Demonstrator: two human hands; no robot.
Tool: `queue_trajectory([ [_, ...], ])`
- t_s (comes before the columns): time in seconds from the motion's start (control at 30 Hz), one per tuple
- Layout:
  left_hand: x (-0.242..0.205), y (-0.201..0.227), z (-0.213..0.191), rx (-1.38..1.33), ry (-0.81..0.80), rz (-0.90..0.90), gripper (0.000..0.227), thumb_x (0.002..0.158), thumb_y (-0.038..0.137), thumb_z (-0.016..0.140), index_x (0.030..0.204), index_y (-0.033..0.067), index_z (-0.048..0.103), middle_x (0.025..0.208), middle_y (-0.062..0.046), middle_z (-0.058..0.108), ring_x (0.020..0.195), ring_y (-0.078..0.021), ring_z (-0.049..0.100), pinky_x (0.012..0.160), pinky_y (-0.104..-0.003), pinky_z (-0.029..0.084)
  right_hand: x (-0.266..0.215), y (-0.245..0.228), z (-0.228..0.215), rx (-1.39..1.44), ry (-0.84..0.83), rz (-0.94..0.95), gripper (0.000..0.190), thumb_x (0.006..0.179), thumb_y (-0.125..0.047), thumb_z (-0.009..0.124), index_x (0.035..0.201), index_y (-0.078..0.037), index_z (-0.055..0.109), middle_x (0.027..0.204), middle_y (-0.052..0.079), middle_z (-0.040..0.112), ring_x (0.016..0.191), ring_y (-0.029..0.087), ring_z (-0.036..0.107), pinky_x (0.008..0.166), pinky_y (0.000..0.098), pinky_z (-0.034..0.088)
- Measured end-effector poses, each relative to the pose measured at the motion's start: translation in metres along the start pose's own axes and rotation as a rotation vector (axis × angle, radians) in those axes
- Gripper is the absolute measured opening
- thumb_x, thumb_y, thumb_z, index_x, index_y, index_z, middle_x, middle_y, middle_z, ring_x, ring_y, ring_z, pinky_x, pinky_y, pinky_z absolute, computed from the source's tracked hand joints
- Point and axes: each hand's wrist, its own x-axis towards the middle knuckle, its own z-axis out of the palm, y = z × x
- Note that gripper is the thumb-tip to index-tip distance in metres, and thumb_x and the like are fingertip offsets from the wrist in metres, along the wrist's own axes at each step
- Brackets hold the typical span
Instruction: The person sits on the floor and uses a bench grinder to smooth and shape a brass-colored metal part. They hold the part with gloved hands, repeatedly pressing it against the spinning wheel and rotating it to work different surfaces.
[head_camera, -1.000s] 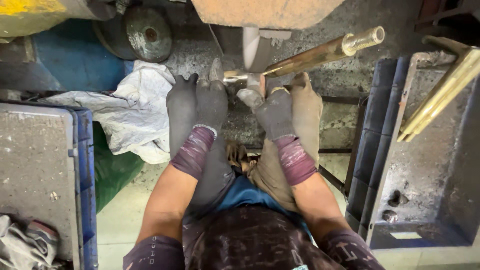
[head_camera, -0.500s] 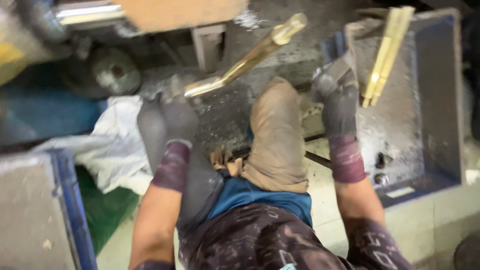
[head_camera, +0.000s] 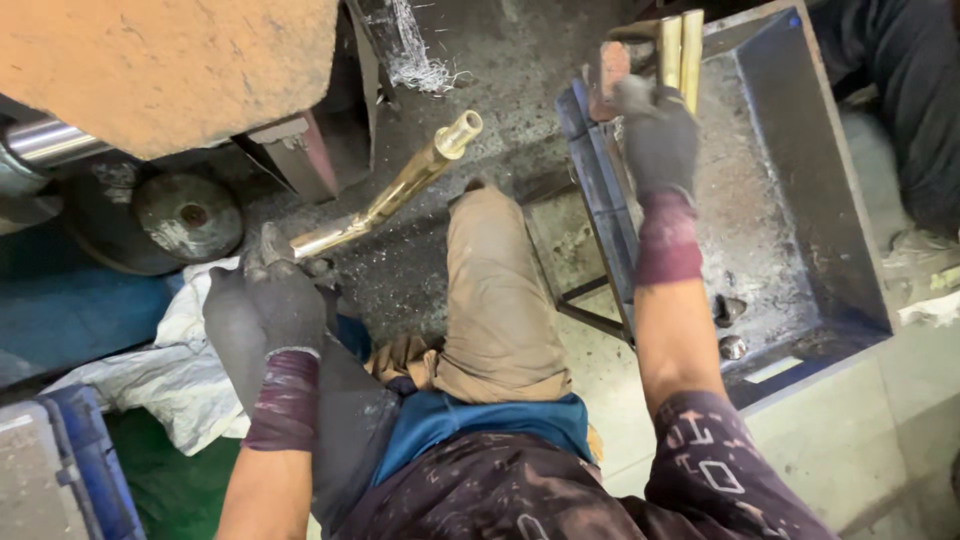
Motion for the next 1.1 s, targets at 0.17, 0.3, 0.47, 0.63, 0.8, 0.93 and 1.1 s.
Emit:
queue_trajectory([
  [0.17,-0.002,0.002,0.000,-0.058,0.085,0.172,0.032,0.112,0.029,0.059,0.106,-0.0006,0.069,0.094,-0.015,0.075,0.080,-0.0292,0.070,0.070,-0.038,0.054,-0.067,0.014,-0.071,1.095,-0.376,0.042,0.087,0.096,-0.067,0.059,0.155,-0.005,0.044,0.145,0.010,0.057,0.128,0.028,0.056,0.110,0.0491,0.047],
  [0.3,-0.012,0.004,0.012,-0.476,-0.109,-0.025,0.035,0.124,0.029,0.051,0.122,-0.0019,0.067,0.106,-0.014,0.074,0.089,-0.0244,0.068,0.079,-0.033,0.053,-0.133,0.003,-0.105,1.380,-0.631,-0.047,0.113,0.086,-0.086,0.053,0.162,-0.004,0.034,0.153,0.015,0.047,0.138,0.029,0.051,0.122,0.0496,0.037],
  [0.47,-0.066,0.016,-0.018,-0.381,-0.261,-0.120,0.045,0.105,0.021,0.046,0.144,-0.0008,0.052,0.114,-0.023,0.064,0.084,-0.0294,0.064,0.071,-0.041,0.054,-0.157,-0.010,-0.074,1.039,-0.703,-0.267,0.098,0.099,-0.080,0.050,0.150,0.004,0.043,0.144,0.020,0.056,0.128,0.031,0.058,0.119,0.0482,0.044],
  [0.63,-0.116,0.020,-0.062,0.114,-0.021,0.342,0.061,0.094,0.018,0.061,0.148,-0.0071,0.048,0.126,-0.035,0.061,0.111,-0.0491,0.061,0.098,-0.051,0.051,-0.195,-0.010,-0.015,1.212,-0.893,-0.208,0.064,0.110,-0.049,0.054,0.142,0.006,0.052,0.138,0.018,0.063,0.126,0.030,0.064,0.116,0.0447,0.052],
  [0.8,-0.144,0.017,-0.083,0.061,0.056,0.409,0.063,0.094,0.016,0.060,0.147,-0.0142,0.045,0.132,-0.033,0.060,0.120,-0.0493,0.060,0.106,-0.050,0.049,-0.223,-0.028,-0.010,0.135,-0.579,-0.860,0.024,0.097,-0.004,0.055,0.121,-0.003,0.057,0.129,0.014,0.066,0.116,0.028,0.066,0.102,0.0403,0.055],
  [0.93,-0.148,0.013,-0.087,0.096,0.030,0.442,0.060,0.094,0.019,0.062,0.143,-0.0108,0.048,0.133,-0.028,0.062,0.120,-0.0446,0.061,0.108,-0.050,0.047,-0.253,-0.050,-0.005,0.496,-0.887,-0.405,0.042,0.098,-0.012,0.064,0.138,0.001,0.058,0.128,0.011,0.067,0.116,0.024,0.066,0.101,0.0396,0.054],
  [1.1,-0.158,0.004,-0.063,-0.122,0.085,0.415,0.046,0.103,-0.003,0.045,0.148,-0.0019,0.053,0.143,-0.021,0.062,0.135,-0.0372,0.061,0.120,-0.047,0.046,-0.214,-0.038,0.043,0.070,-1.381,0.386,0.058,0.095,-0.040,0.058,0.145,-0.011,0.055,0.139,0.013,0.061,0.126,0.025,0.060,0.107,0.0426,0.049],
])
